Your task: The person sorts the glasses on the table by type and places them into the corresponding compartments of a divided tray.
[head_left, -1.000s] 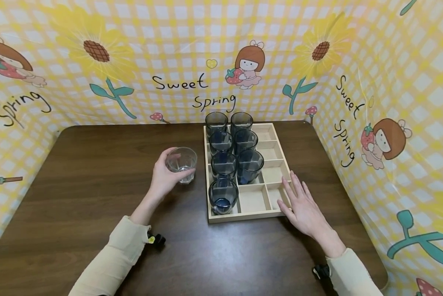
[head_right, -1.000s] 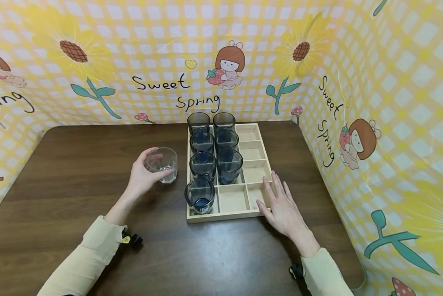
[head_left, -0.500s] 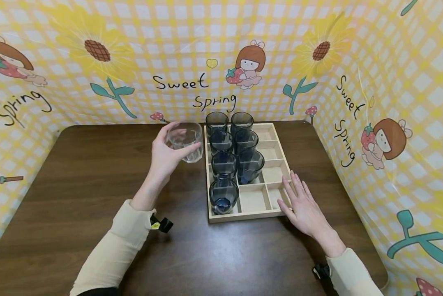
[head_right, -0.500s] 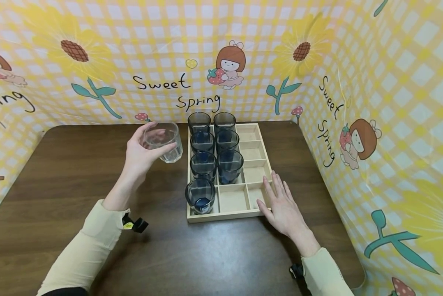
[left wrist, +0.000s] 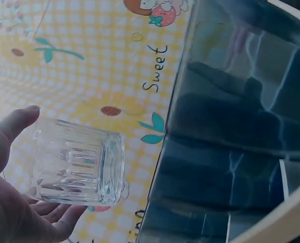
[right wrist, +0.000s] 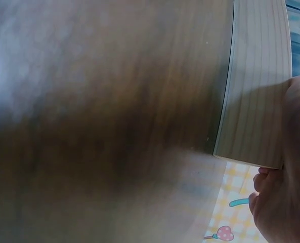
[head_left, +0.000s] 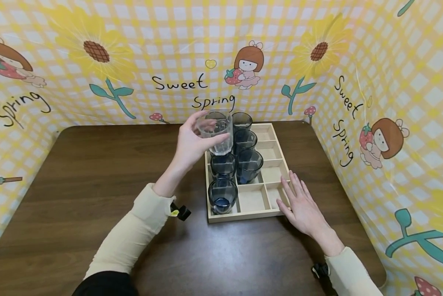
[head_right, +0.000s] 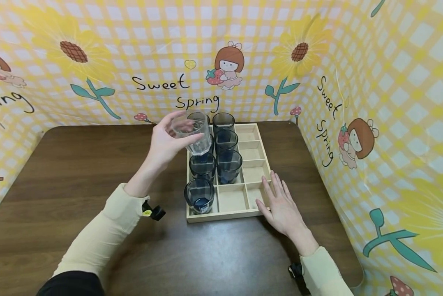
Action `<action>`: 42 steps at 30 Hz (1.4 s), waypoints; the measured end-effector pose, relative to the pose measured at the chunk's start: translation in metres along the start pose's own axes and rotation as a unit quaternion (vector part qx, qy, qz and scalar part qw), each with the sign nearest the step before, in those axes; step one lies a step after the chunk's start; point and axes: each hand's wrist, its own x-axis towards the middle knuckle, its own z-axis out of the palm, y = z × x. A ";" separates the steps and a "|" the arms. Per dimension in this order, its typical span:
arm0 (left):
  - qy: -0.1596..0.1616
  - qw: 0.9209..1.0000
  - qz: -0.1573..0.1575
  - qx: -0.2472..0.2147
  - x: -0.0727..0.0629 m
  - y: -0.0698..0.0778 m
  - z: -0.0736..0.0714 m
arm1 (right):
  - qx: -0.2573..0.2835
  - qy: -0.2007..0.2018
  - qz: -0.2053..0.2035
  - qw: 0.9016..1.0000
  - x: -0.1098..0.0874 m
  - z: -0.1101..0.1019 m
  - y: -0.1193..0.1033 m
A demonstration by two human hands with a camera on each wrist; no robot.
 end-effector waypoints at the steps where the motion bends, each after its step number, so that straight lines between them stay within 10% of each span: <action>1: -0.005 1.000 0.000 0.000 0.002 0.000 0.004 | 0.000 0.000 0.000 1.000 0.000 0.000 0.000; 21: -0.162 0.982 -0.035 0.086 0.061 -0.005 0.073 | 0.006 0.008 -0.002 1.000 0.000 0.001 -0.001; 42: -0.176 0.978 -0.083 0.073 0.104 -0.004 0.110 | 0.015 0.003 0.004 1.000 0.000 0.000 -0.001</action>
